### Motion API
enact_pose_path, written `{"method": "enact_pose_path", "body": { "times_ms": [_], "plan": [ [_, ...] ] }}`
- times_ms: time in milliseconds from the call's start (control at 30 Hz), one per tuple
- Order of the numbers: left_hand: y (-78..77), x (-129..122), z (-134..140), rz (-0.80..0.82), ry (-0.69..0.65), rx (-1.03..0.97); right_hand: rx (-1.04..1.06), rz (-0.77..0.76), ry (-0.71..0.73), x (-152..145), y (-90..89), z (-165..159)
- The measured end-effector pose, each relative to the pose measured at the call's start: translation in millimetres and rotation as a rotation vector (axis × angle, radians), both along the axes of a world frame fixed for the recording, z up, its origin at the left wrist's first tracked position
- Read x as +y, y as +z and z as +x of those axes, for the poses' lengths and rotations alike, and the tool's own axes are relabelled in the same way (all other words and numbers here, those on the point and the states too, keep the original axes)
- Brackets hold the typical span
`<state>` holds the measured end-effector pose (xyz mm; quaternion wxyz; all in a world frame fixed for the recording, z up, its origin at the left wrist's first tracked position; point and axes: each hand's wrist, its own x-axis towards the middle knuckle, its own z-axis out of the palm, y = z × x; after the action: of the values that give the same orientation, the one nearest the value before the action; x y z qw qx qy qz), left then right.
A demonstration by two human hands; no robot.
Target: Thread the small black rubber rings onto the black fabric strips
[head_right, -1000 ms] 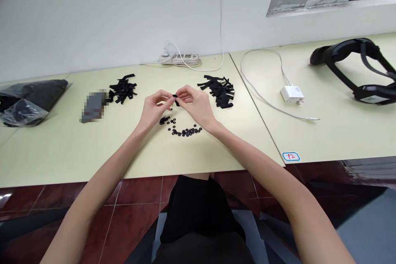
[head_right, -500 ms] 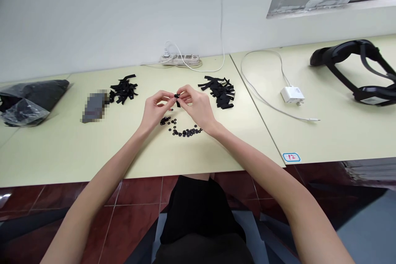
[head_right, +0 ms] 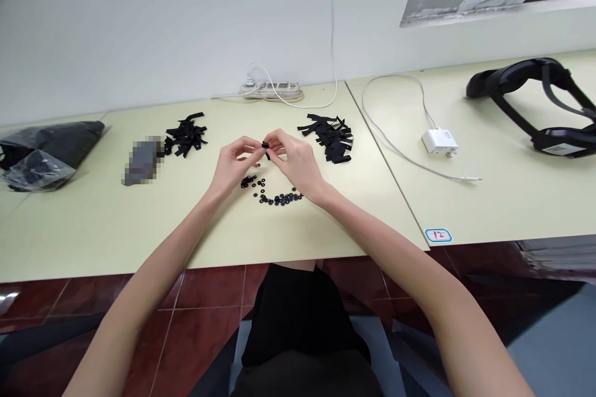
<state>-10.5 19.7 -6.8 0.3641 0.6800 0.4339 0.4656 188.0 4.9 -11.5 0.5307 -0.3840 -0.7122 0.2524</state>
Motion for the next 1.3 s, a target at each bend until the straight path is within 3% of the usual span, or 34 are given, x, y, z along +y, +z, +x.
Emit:
{"method": "enact_pose_path", "body": {
  "times_ms": [233, 467, 1300],
  "plan": [
    [2.6, -3, 1, -0.013, -0.003, -0.006, 0.001, -0.004, 0.013, 1, 0.2, 1],
    [2.4, -6, 0, 0.081, 0.058, 0.050, -0.001, -0.014, -0.002, 0, 0.5, 1],
    [-7.8, 2, -1, 0.058, -0.017, 0.069, -0.091, 0.014, 0.004, 5, -2.8, 4]
  ]
}}
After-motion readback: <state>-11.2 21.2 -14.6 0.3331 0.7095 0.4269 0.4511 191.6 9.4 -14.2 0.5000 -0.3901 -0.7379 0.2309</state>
